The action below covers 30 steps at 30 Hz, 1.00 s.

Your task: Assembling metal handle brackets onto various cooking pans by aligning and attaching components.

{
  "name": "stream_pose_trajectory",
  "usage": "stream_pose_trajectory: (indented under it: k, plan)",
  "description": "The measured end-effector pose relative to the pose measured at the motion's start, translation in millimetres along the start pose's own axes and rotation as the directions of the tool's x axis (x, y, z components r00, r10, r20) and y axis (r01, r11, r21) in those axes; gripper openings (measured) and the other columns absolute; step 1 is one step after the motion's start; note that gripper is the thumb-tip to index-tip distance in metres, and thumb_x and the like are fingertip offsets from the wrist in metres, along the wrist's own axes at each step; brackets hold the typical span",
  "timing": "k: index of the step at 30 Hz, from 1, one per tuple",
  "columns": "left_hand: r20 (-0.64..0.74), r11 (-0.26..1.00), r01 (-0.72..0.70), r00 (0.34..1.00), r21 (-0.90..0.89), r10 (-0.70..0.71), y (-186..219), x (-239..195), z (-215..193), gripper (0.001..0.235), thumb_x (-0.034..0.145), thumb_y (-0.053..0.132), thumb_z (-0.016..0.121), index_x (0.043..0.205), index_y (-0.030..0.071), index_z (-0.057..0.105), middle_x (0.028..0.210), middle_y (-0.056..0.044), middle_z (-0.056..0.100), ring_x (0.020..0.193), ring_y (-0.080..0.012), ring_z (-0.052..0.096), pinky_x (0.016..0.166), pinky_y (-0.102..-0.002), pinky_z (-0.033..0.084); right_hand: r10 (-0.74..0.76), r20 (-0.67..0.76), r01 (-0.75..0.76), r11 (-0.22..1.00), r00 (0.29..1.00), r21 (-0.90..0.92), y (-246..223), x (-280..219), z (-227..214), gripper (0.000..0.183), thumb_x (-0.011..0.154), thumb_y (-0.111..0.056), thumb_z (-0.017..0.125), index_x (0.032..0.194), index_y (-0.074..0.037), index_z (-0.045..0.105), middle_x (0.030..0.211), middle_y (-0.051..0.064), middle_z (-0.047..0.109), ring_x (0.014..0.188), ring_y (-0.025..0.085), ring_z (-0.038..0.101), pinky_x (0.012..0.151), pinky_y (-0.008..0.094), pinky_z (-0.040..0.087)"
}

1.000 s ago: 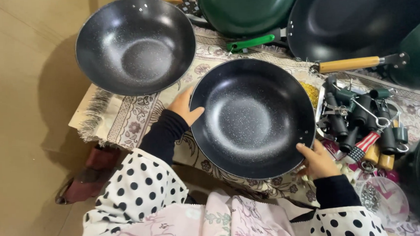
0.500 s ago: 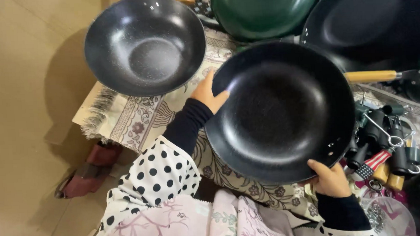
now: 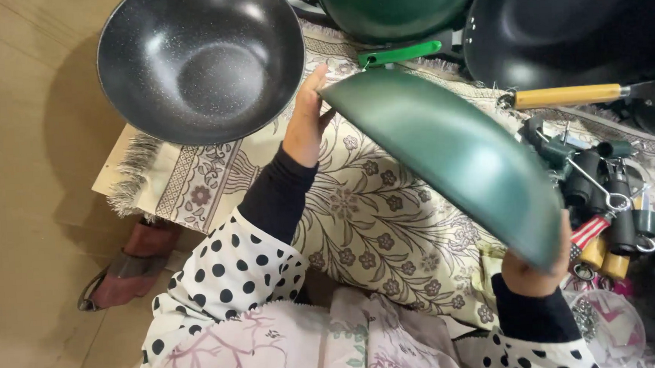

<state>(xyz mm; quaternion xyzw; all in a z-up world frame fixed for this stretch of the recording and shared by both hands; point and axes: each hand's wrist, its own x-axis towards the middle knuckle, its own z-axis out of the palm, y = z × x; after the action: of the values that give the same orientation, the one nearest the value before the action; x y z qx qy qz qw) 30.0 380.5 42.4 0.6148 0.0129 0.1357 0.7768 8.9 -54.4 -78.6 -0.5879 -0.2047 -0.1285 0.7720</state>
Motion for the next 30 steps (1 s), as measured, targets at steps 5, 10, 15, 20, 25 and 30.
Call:
stream_pose_trajectory:
  k: [5,10,15,20,25,30]
  plan:
    - [0.004,0.963,-0.092,0.995,-0.254,0.096,-100,30,-42,0.088,0.1,0.066,0.037,0.158,0.0,0.032,0.161,-0.023,0.028,0.149,-0.033,0.029,0.124,-0.05,0.023,-0.312,0.519,0.604,0.474,0.795,-0.641,-48,34,35,0.072,0.097,-0.008,0.065,0.16,-0.007,0.032,0.133,0.037,0.058,0.114,0.049,0.061,0.099,0.054,0.049]
    - [-0.014,0.936,-0.081,0.997,-0.344,0.082,-135,31,-77,0.051,0.113,0.031,0.051,0.155,0.003,0.045,0.156,-0.025,0.041,0.133,-0.0316,0.056,0.118,-0.046,0.041,-0.301,0.398,0.499,0.481,0.866,-0.721,-56,17,59,0.043,0.099,0.021,0.059,0.141,0.013,0.054,0.135,0.043,0.055,0.124,0.055,0.059,0.11,0.055,0.047]
    - [0.056,0.989,0.005,0.998,-0.15,0.003,-113,17,-92,0.043,0.107,0.015,0.059,0.148,0.003,0.053,0.139,-0.018,0.063,0.121,-0.0216,0.064,0.109,-0.038,0.051,0.094,-0.012,-0.069,0.642,0.996,-0.764,-29,5,38,0.043,0.108,-0.014,0.063,0.148,0.003,0.059,0.137,0.022,0.063,0.122,0.031,0.062,0.108,0.038,0.049]
    - [-0.027,0.952,0.127,0.992,0.278,-0.124,-112,-6,-103,0.043,0.102,0.026,0.067,0.143,0.013,0.062,0.141,-0.011,0.063,0.132,-0.0193,0.056,0.116,-0.037,0.042,-0.169,0.324,0.365,0.455,0.931,-0.812,-6,5,45,0.048,0.094,-0.013,0.076,0.14,-0.009,0.065,0.137,0.027,0.061,0.118,0.043,0.063,0.099,0.049,0.054]
    - [-0.192,0.834,0.259,0.963,0.487,-0.187,-106,-20,-98,0.043,0.099,0.036,0.066,0.141,0.022,0.065,0.143,-0.009,0.063,0.138,-0.0232,0.053,0.12,-0.038,0.038,-0.369,0.634,0.724,0.2,0.68,-0.66,7,11,60,0.05,0.09,-0.002,0.071,0.138,-0.016,0.064,0.142,0.032,0.053,0.121,0.053,0.056,0.099,0.057,0.055]
    - [-0.038,0.763,0.06,0.998,0.643,-0.046,-122,-34,-87,0.056,0.104,0.036,0.06,0.151,0.006,0.052,0.153,-0.023,0.048,0.146,-0.0382,0.04,0.125,-0.049,0.028,-0.305,0.72,0.771,0.083,0.623,-0.632,10,-2,70,0.05,0.1,0.001,0.042,0.139,-0.022,0.065,0.141,0.033,0.053,0.124,0.059,0.055,0.102,0.064,0.052]
